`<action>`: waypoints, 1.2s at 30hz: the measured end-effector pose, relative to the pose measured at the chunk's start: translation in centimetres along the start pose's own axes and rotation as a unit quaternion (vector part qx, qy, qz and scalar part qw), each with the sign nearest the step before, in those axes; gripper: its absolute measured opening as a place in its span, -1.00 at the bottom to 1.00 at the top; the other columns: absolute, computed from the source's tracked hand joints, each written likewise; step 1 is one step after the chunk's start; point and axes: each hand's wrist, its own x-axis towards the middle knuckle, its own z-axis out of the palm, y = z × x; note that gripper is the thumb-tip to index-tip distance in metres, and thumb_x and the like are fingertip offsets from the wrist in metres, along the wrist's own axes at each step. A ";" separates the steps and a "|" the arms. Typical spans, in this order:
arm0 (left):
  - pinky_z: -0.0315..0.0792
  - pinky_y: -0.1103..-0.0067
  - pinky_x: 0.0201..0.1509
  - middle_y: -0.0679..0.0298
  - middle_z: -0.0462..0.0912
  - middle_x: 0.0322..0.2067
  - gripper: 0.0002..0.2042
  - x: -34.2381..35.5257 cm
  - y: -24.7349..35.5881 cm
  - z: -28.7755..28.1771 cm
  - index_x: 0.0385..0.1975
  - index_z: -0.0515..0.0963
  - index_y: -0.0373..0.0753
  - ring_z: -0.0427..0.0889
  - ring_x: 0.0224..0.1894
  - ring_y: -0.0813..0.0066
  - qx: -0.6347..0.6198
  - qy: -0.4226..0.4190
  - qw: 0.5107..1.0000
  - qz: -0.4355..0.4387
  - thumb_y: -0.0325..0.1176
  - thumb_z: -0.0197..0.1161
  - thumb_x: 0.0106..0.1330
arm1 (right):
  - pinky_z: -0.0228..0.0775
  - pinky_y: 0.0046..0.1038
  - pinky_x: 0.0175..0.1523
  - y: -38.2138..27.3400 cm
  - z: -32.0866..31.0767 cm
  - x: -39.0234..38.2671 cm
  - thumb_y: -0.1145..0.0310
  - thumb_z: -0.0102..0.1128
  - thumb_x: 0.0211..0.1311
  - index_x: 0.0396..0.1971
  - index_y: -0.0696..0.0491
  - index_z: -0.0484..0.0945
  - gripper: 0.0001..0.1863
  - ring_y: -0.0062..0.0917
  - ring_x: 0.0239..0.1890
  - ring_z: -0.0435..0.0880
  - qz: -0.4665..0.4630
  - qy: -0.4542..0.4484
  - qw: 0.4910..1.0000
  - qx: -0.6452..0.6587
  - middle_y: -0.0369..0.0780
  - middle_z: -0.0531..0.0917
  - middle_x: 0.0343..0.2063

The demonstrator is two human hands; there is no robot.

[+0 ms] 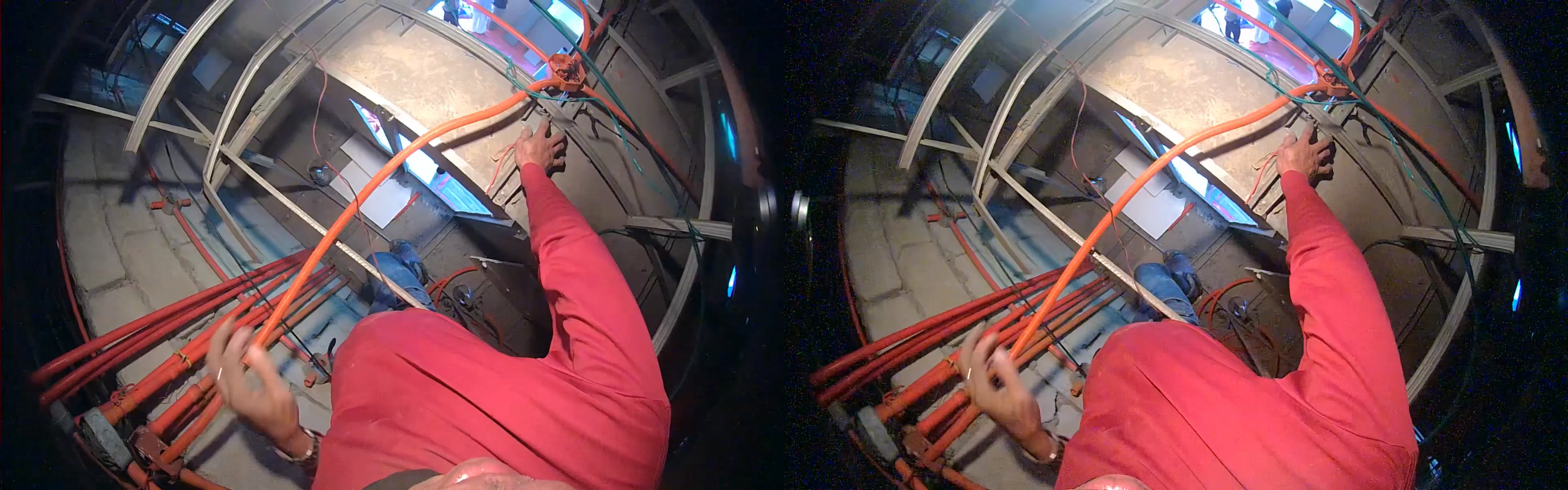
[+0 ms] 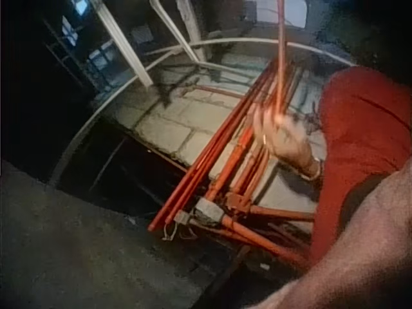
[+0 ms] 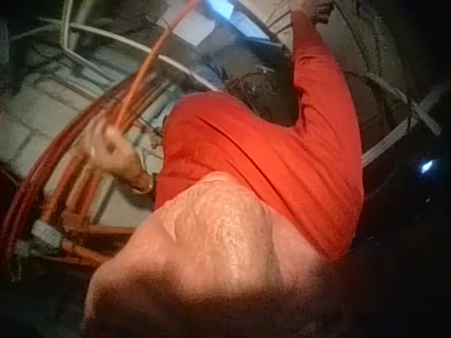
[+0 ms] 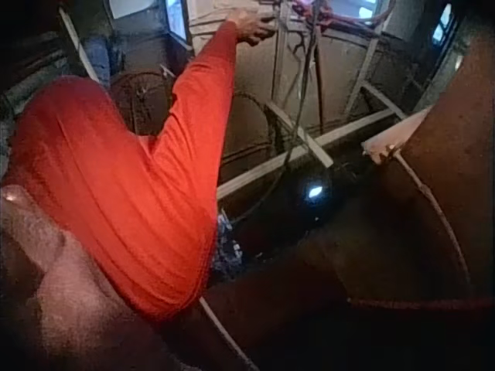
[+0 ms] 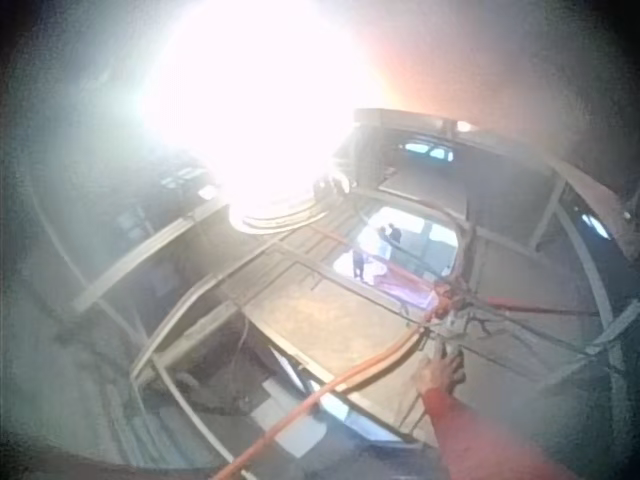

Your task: The person pulls orange electrical conduits and arranges wires along a metal support structure within a utility space.

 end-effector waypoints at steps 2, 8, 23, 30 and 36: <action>0.47 0.33 0.18 -0.06 0.67 -0.05 -0.79 3.0 1.8 1.0 -0.01 0.59 -0.40 0.65 0.04 0.07 -0.064 -0.124 0.990 0.016 -0.49 0.15 0.45 | -0.09 0.39 0.41 -0.2 -0.1 0.0 -0.08 0.00 0.45 0.53 -0.31 0.14 -0.30 0.18 0.50 0.12 -0.003 0.003 1.000 -0.003 0.22 0.07 0.49; 0.53 0.24 0.10 0.03 0.59 0.05 -0.54 10.6 13.2 -0.6 0.13 0.53 -0.23 0.60 0.02 0.00 0.044 -0.279 0.920 0.271 -0.42 0.40 0.20 | -0.15 0.40 0.44 0.0 -0.4 0.1 -0.07 0.00 0.45 0.54 -0.28 0.13 -0.29 0.16 0.52 0.11 0.008 -0.015 1.000 0.002 0.18 -0.03 0.54; 0.42 0.36 -0.11 0.17 0.50 -0.23 -0.77 10.3 15.5 0.6 -0.18 0.50 -0.22 0.48 -0.23 0.23 -0.129 -0.261 0.817 0.498 -0.34 0.35 0.25 | 0.05 0.40 0.33 -0.6 1.0 0.7 -0.08 0.04 0.41 0.46 -0.24 0.25 -0.34 0.19 0.48 0.13 -0.020 0.016 0.999 -0.040 0.21 0.07 0.47; 0.36 0.42 -0.22 0.26 0.46 -0.36 -0.82 10.2 16.2 1.2 -0.32 0.48 -0.20 0.41 -0.35 0.35 -0.158 -0.269 0.794 0.521 -0.29 0.33 0.29 | 0.00 0.42 0.36 1.5 1.6 1.0 -0.16 0.01 0.42 0.52 -0.30 0.18 -0.28 0.15 0.49 0.13 0.008 0.018 1.000 -0.021 0.21 0.11 0.45; 0.31 0.47 -0.31 0.33 0.42 -0.48 -0.78 10.2 15.3 2.6 -0.44 0.46 -0.18 0.36 -0.45 0.45 -0.141 -0.287 0.798 0.511 -0.25 0.32 0.32 | -0.04 0.42 0.39 1.3 1.1 1.6 -0.12 0.05 0.39 0.52 -0.33 0.19 -0.28 0.15 0.50 0.10 0.002 0.021 0.999 -0.036 0.20 0.08 0.49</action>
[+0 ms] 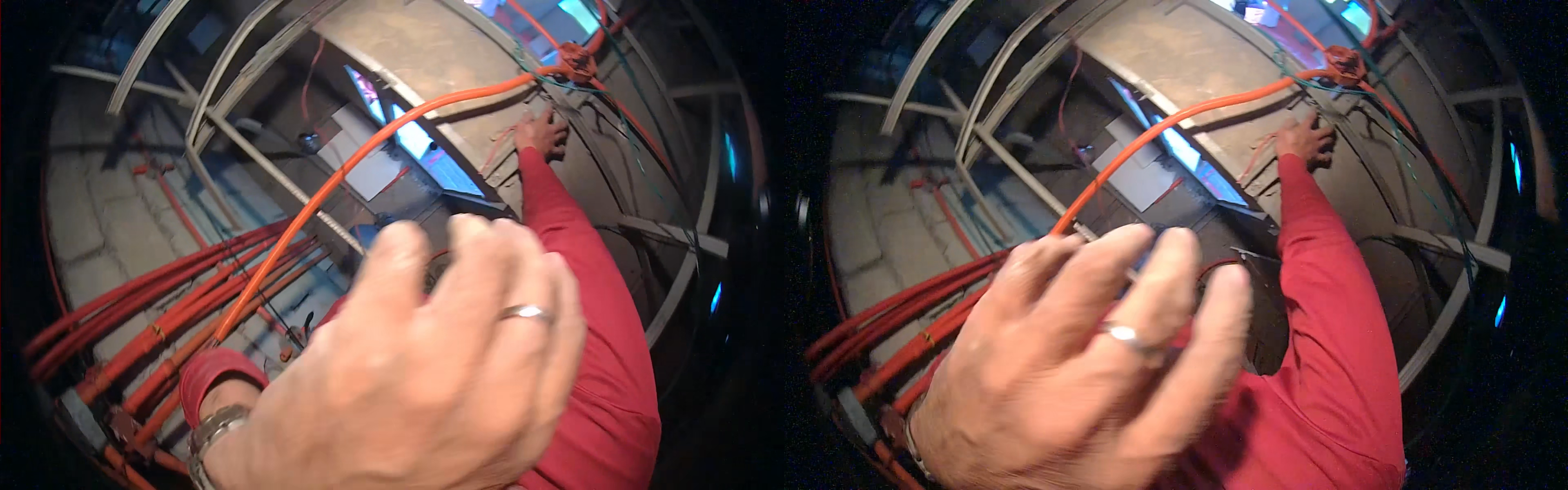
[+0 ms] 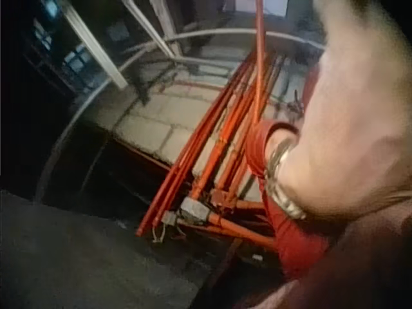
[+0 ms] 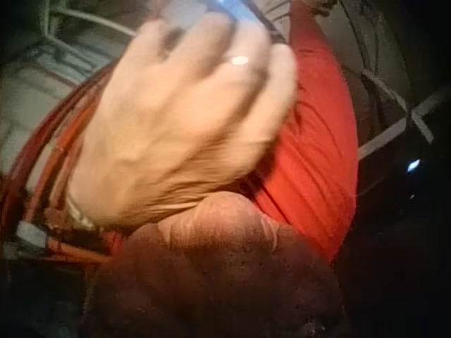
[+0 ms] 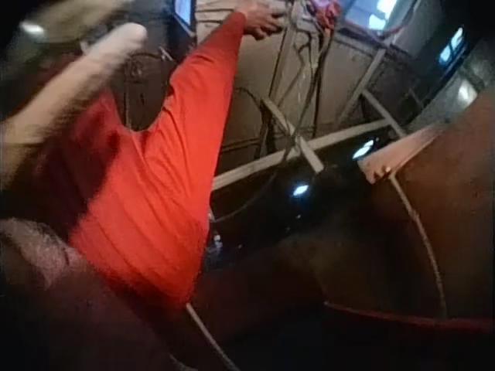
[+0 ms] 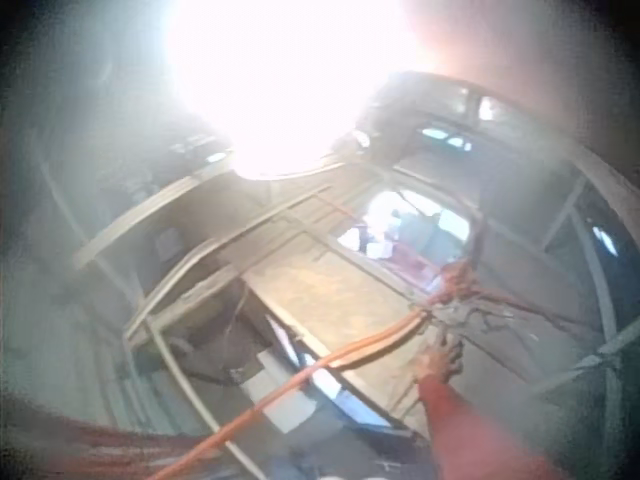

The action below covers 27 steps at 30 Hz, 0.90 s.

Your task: The person pulls orange electrical conduits and arranges wires along a metal support structure within a utility space.

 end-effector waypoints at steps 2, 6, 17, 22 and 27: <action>0.29 0.49 -0.34 0.35 0.41 -0.52 -0.76 -0.2 0.2 -0.4 -0.49 0.46 -0.18 0.34 -0.49 0.49 -0.002 -0.012 1.000 -0.004 -0.23 0.32 0.33 | -0.07 0.41 0.42 -1.3 0.6 -1.2 -0.09 0.06 0.37 0.52 -0.34 0.18 -0.27 0.20 0.52 0.05 -0.002 -0.031 0.999 0.024 0.19 0.03 0.51; 0.25 0.53 -0.40 0.40 0.39 -0.60 -0.70 0.6 1.0 -0.4 -0.57 0.44 -0.17 0.30 -0.55 0.56 -0.038 0.009 0.998 0.054 -0.20 0.31 0.35 | -0.08 0.44 0.41 0.6 0.8 0.8 -0.11 0.08 0.36 0.54 -0.38 0.14 -0.24 0.24 0.53 0.00 0.006 -0.052 0.999 0.001 0.19 -0.03 0.51; 0.05 0.60 -0.52 0.53 0.21 -0.77 -0.56 2.7 4.5 1.6 -0.77 0.34 -0.11 0.07 -0.70 0.68 -0.045 0.090 0.983 0.153 -0.22 0.23 0.41 | -0.01 0.42 0.35 0.9 2.5 0.4 -0.17 -0.02 0.41 0.52 -0.35 0.16 -0.28 0.13 0.46 0.16 -0.015 0.016 1.000 0.003 0.20 0.17 0.41; 0.11 0.58 -0.44 0.53 0.22 -0.73 -0.61 0.5 4.4 2.6 -0.71 0.41 -0.08 0.12 -0.63 0.64 -0.013 0.071 0.993 0.095 -0.23 0.21 0.43 | -0.07 0.44 0.39 -1.6 0.7 -1.0 -0.21 0.00 0.41 0.52 -0.33 0.16 -0.26 0.13 0.50 0.13 -0.024 -0.016 1.000 0.008 0.21 0.03 0.49; 0.24 0.55 -0.28 0.39 0.49 -0.57 -0.72 0.1 4.1 3.0 -0.51 0.63 -0.22 0.35 -0.45 0.54 0.089 0.117 0.987 0.064 -0.22 0.21 0.42 | 0.00 0.41 0.35 -1.1 -1.0 -1.1 -0.09 0.05 0.39 0.50 -0.33 0.18 -0.30 0.14 0.45 0.18 -0.001 -0.006 1.000 -0.001 0.20 0.17 0.39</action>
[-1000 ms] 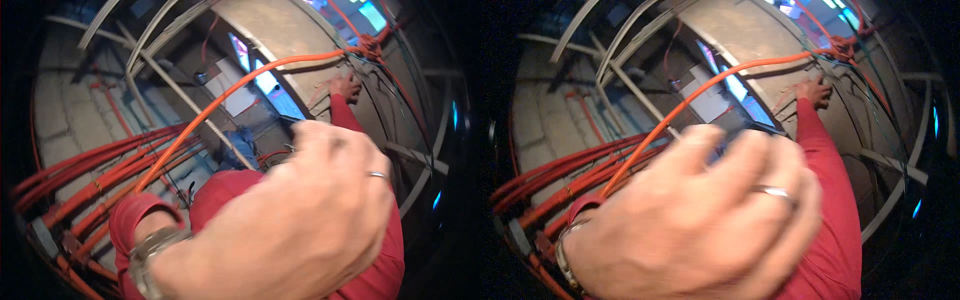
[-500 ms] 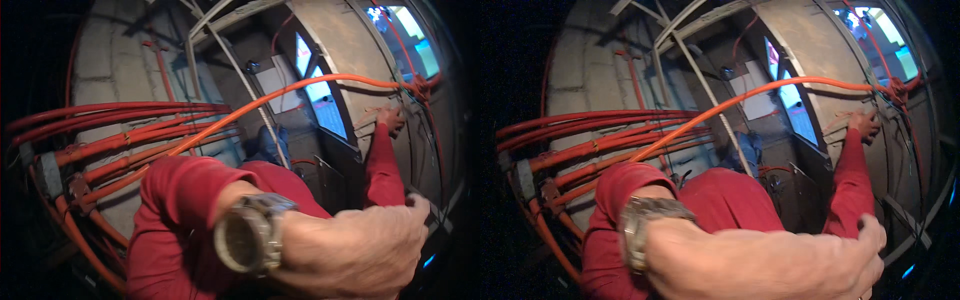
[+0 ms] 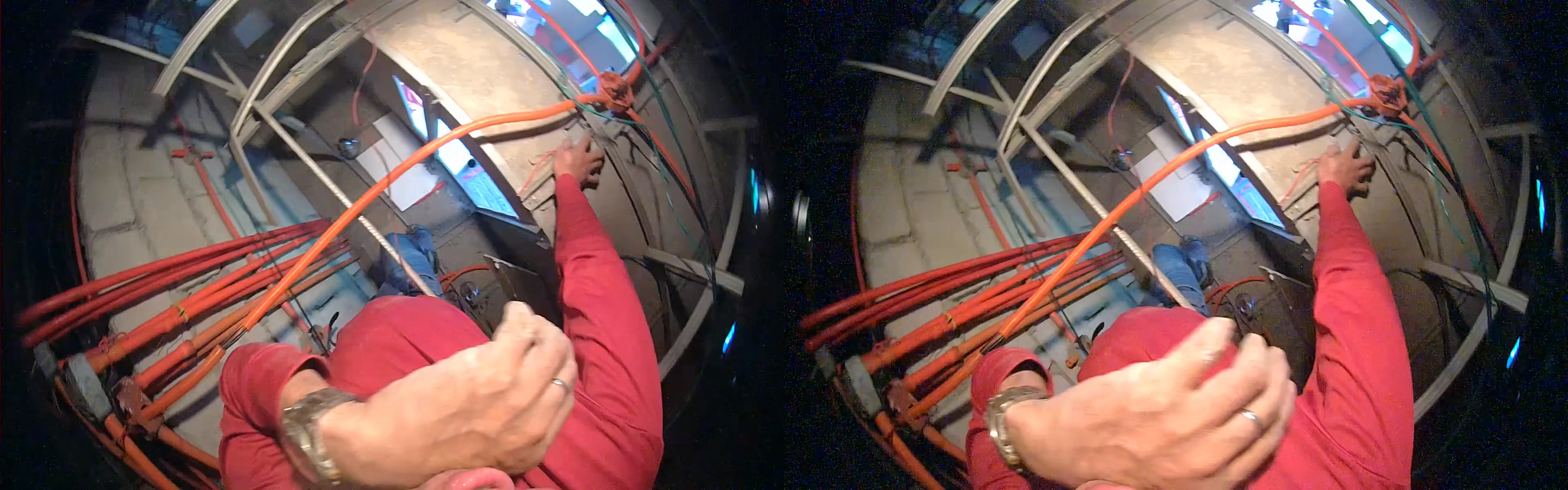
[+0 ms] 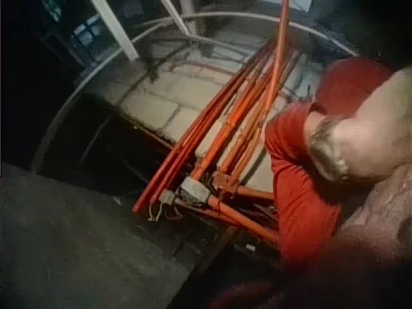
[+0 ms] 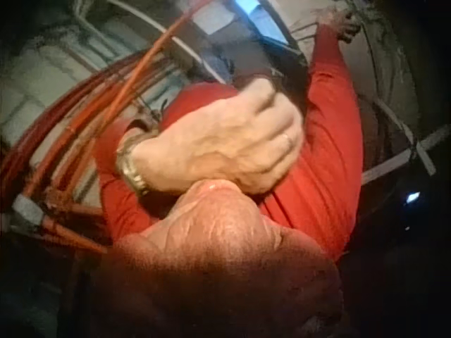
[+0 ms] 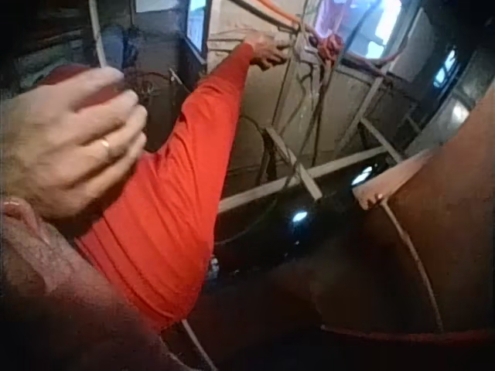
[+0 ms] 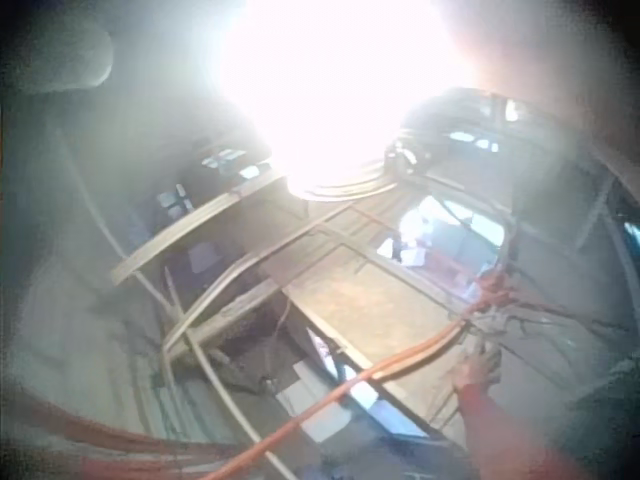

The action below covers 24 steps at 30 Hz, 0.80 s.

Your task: The person pulls orange electrical conduits and arranges wires along a metal support structure within a utility space.

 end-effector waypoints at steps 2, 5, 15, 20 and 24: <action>0.43 0.39 -0.09 0.13 0.58 -0.22 -0.75 0.0 -0.9 -2.6 -0.13 0.60 -0.30 0.53 -0.17 0.30 -0.058 -0.132 0.990 -0.002 -0.26 0.22 0.36 | -0.02 0.43 0.35 0.5 0.3 0.3 -0.08 0.04 0.40 0.49 -0.32 0.19 -0.31 0.15 0.47 0.15 -0.002 0.016 1.000 0.006 0.23 0.13 0.43; 0.49 0.33 0.12 0.03 0.62 -0.07 -0.60 -4.1 -0.2 1.7 0.12 0.55 -0.36 0.60 -0.04 0.25 0.051 0.006 0.999 -0.015 -0.20 0.23 0.43 | -0.07 0.43 0.38 0.6 0.1 0.2 -0.08 0.02 0.41 0.51 -0.31 0.18 -0.31 0.16 0.49 0.14 -0.004 0.006 1.000 0.025 0.26 0.06 0.48; 0.59 0.33 0.05 0.00 0.73 -0.09 -0.72 -3.2 -7.7 -3.5 -0.08 0.64 -0.36 0.75 -0.07 0.09 -0.001 0.031 0.971 -0.238 -0.65 0.34 0.19 | -0.13 0.43 0.41 -0.6 -0.7 -0.5 -0.05 0.03 0.40 0.51 -0.26 0.17 -0.29 0.21 0.49 0.14 -0.004 -0.018 0.997 0.070 0.18 0.02 0.51; 0.50 0.38 0.13 0.01 0.70 -0.08 -0.73 -5.0 -11.9 -1.9 -0.01 0.62 -0.34 0.69 0.00 0.09 0.057 0.004 0.949 -0.311 -0.59 0.33 0.29 | -0.11 0.41 0.42 0.9 -0.4 -0.3 -0.04 0.01 0.42 0.52 -0.26 0.17 -0.30 0.21 0.49 0.15 0.000 -0.001 0.999 0.045 0.16 0.10 0.48; 0.51 0.41 0.09 0.01 0.71 -0.09 -0.74 -8.7 -14.7 -0.7 0.01 0.63 -0.33 0.70 -0.02 0.12 0.050 -0.010 0.932 -0.359 -0.45 0.34 0.36 | -0.07 0.38 0.40 0.2 -0.4 -0.5 -0.03 0.01 0.43 0.53 -0.27 0.16 -0.30 0.17 0.45 0.22 -0.010 0.013 0.999 0.037 0.15 0.16 0.45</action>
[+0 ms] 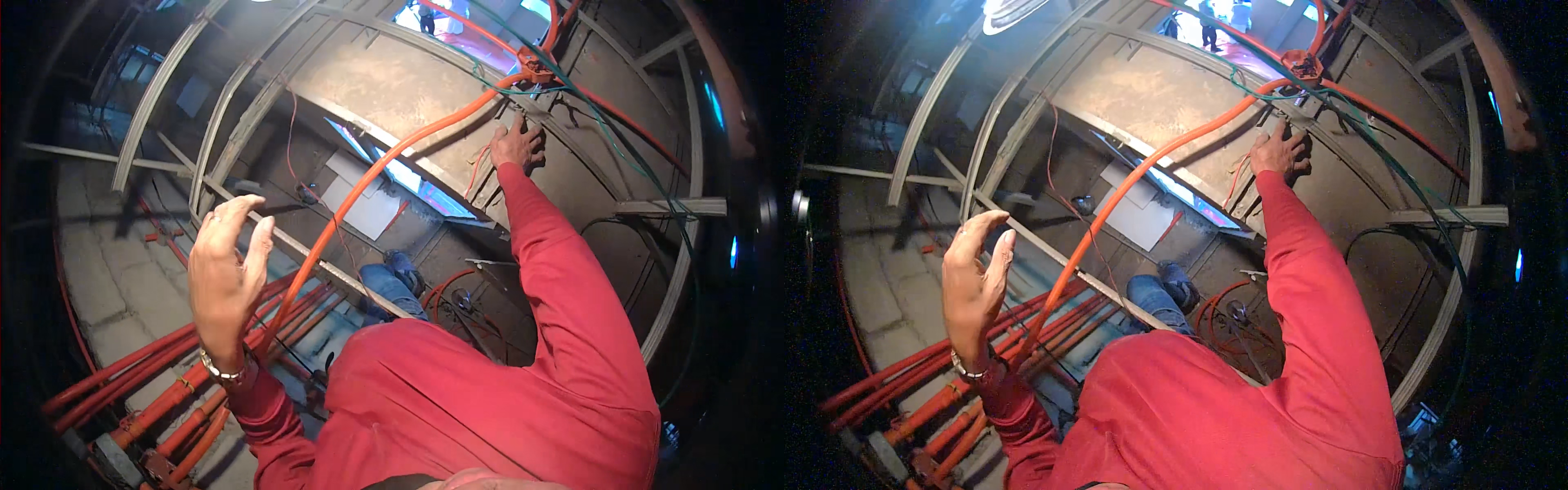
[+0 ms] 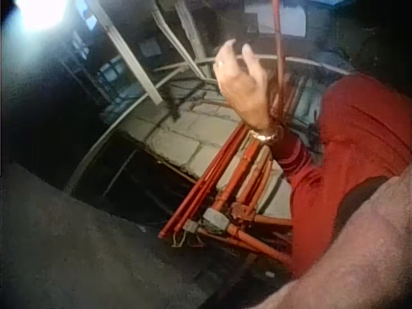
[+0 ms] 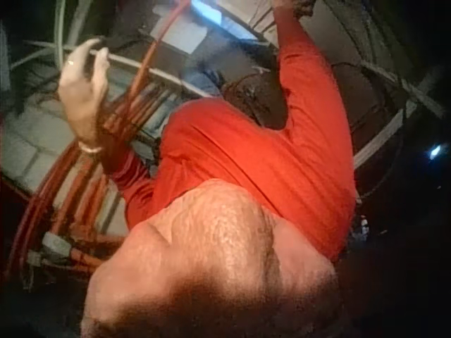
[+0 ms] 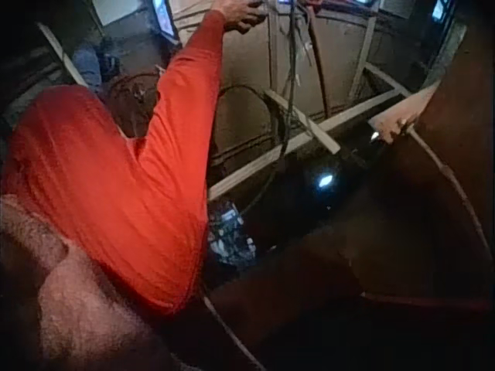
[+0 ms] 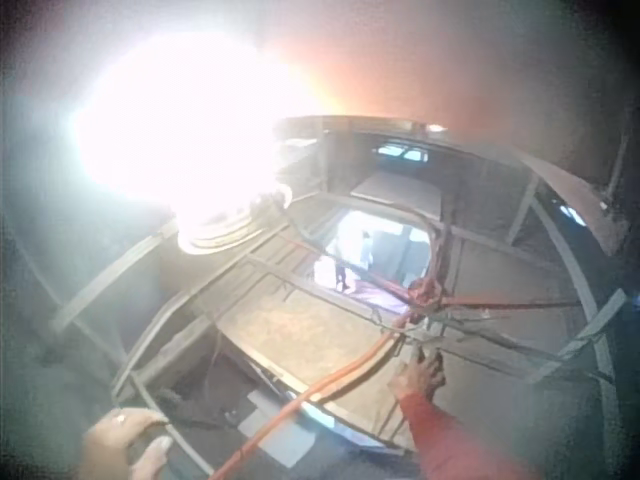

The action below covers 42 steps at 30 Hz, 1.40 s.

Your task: The person pulls orange electrical conduits and arranges wires along a metal support structure within a utility space.

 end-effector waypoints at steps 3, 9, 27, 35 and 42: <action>0.51 0.37 0.10 -0.02 0.74 -0.11 -0.71 0.0 -3.3 2.2 -0.02 0.65 -0.35 0.71 -0.01 0.11 0.001 0.004 0.996 -0.085 -0.28 0.32 0.40 | -0.07 0.36 0.41 0.1 -0.1 0.0 -0.02 0.01 0.42 0.52 -0.26 0.18 -0.31 0.16 0.43 0.24 0.007 0.001 1.000 0.006 0.15 0.17 0.44; 0.51 0.32 0.05 -0.06 0.73 -0.13 -0.66 0.0 -10.3 8.1 -0.06 0.67 -0.33 0.71 -0.06 0.02 -0.050 -0.060 0.980 -0.183 -0.18 0.34 0.36 | -0.12 0.37 0.43 -0.8 -1.7 -0.4 0.00 -0.01 0.43 0.52 -0.25 0.18 -0.32 0.18 0.45 0.21 0.011 -0.021 0.999 0.029 0.15 0.16 0.45; 0.45 0.10 0.10 0.07 0.72 -0.13 -0.75 -1.7 -19.6 22.6 -0.13 0.68 -0.17 0.62 0.02 -0.05 0.048 -0.167 0.982 -0.068 -0.20 0.31 0.30 | -0.10 0.38 0.41 -0.3 -0.9 -0.1 -0.03 0.03 0.43 0.53 -0.28 0.18 -0.31 0.11 0.49 0.20 0.013 -0.016 0.999 0.025 0.12 0.09 0.51; 0.39 0.10 0.07 0.11 0.75 -0.14 -0.75 -1.3 -18.9 23.6 -0.15 0.70 -0.16 0.65 -0.01 0.02 0.124 -0.125 0.980 -0.094 -0.17 0.29 0.32 | -0.10 0.42 0.39 -0.1 -0.7 0.0 -0.02 0.05 0.43 0.54 -0.31 0.15 -0.29 0.13 0.49 0.16 0.012 -0.019 1.000 0.016 0.13 0.04 0.53; 0.34 0.18 0.12 0.08 0.76 -0.26 -0.72 -1.2 -17.1 24.0 -0.17 0.73 -0.13 0.66 -0.07 0.03 0.141 -0.070 0.977 -0.141 -0.08 0.26 0.35 | -0.11 0.41 0.40 -0.4 -0.8 -0.1 0.00 0.03 0.44 0.54 -0.30 0.15 -0.30 0.17 0.48 0.17 0.013 -0.027 0.999 0.024 0.15 0.03 0.52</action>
